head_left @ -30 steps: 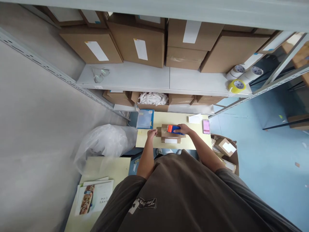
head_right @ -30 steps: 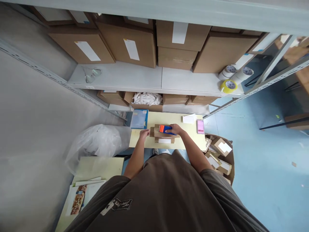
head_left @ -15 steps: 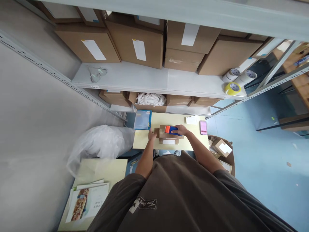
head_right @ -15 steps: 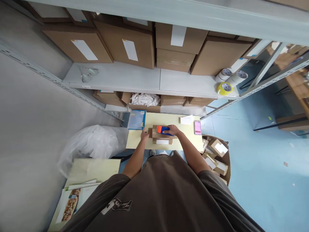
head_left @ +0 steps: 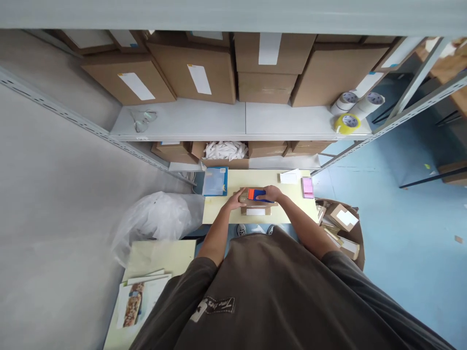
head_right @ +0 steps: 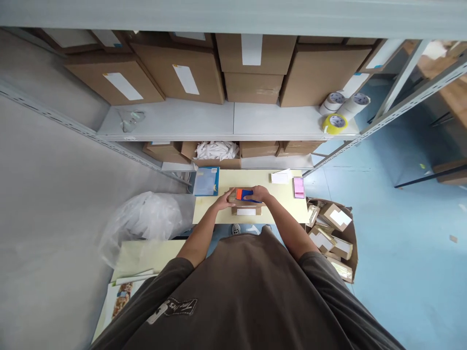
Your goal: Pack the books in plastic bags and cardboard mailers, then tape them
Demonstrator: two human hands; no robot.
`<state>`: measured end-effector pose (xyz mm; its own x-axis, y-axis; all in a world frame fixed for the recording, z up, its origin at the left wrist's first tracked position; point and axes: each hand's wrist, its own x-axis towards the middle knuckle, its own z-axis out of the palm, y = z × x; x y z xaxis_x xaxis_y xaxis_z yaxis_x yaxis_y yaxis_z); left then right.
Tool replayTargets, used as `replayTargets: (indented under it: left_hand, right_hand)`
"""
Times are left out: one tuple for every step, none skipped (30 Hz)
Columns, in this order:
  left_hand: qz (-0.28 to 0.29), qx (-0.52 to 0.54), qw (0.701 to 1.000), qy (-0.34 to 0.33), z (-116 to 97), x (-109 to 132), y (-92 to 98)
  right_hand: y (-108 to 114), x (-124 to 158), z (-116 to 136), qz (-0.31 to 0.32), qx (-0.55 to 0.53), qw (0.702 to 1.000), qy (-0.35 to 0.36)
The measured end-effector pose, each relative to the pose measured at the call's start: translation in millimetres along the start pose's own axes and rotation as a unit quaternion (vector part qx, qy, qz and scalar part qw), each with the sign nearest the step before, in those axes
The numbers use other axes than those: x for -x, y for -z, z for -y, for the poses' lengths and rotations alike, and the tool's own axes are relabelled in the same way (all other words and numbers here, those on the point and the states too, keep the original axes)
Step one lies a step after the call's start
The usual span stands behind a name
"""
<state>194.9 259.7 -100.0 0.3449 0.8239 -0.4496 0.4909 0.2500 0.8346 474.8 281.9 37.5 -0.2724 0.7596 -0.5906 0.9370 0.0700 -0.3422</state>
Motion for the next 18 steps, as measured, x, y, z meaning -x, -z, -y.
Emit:
replayTargets:
  left_hand:
    - [-0.004,0.003,1.0,0.002,-1.3,1.3,0.1]
    - [-0.009,0.007,1.0,0.003,-3.0,2.3,0.2]
    - [-0.013,0.01,1.0,0.005,-4.8,3.2,0.5]
    - [-0.016,0.012,1.0,0.008,-6.7,3.7,0.9]
    - [-0.019,0.013,1.0,0.013,-8.5,4.1,1.4]
    - [-0.019,0.012,1.0,0.018,-10.0,4.2,1.9]
    - [-0.018,0.012,1.0,0.023,-11.2,4.1,2.6]
    - [-0.016,0.013,0.999,0.025,-12.0,3.9,3.2]
    - [-0.013,0.015,0.999,0.025,-12.5,3.5,3.9]
    - [-0.008,0.018,1.0,0.024,-12.7,3.0,4.5]
    - [-0.003,0.02,1.0,0.023,-12.7,2.5,5.1]
    - [0.002,0.021,1.0,0.022,-12.6,2.0,5.6]
    - [0.006,0.021,1.0,0.021,-12.3,1.5,5.9]
    - [0.008,0.02,1.0,0.02,-12.0,0.9,5.9]
    - [0.008,0.02,1.0,0.017,-11.7,0.4,5.8]
    - [0.007,0.021,1.0,0.012,-11.4,-0.1,5.3]
    - [0.006,0.022,1.0,0.007,-11.0,-0.5,4.6]
    - [0.004,0.023,1.0,0.003,-10.7,-0.9,3.6]
  right_hand:
    - [0.4,0.5,-5.3,-0.003,-0.002,1.0,-0.005]
    - [1.3,1.6,-12.9,-0.005,-0.004,1.0,-0.012]
    - [2.7,3.5,-23.2,-0.007,-0.006,1.0,-0.021]
    - [4.6,6.5,-36.1,-0.008,-0.007,0.999,-0.033]
    - [6.8,10.7,-51.3,-0.006,-0.008,0.999,-0.045]
    - [9.4,16.0,-68.4,-0.007,-0.004,0.998,-0.055]
    - [12.2,22.5,-86.6,-0.005,-0.004,0.998,-0.065]
    - [15.1,30.0,-105.4,-0.005,-0.008,0.997,-0.072]
    - [18.3,38.1,-124.0,-0.009,-0.011,0.996,-0.083]
    - [21.5,46.5,-141.8,-0.011,-0.013,0.995,-0.097]
    - [24.7,54.8,-158.0,-0.015,-0.013,0.994,-0.111]
    - [27.7,62.4,-172.2,-0.015,-0.01,0.992,-0.125]
    - [30.0,68.8,-183.6,-0.014,-0.005,0.991,-0.136]
    - [31.5,73.3,-191.8,-0.011,0.003,0.989,-0.145]
    - [31.8,75.8,-196.4,-0.008,0.012,0.988,-0.152]
    - [30.7,75.8,-197.4,-0.007,0.021,0.987,-0.158]
    - [28.1,73.3,-194.8,-0.007,0.03,0.986,-0.165]
    - [24.1,68.5,-188.8,-0.008,0.034,0.984,-0.174]
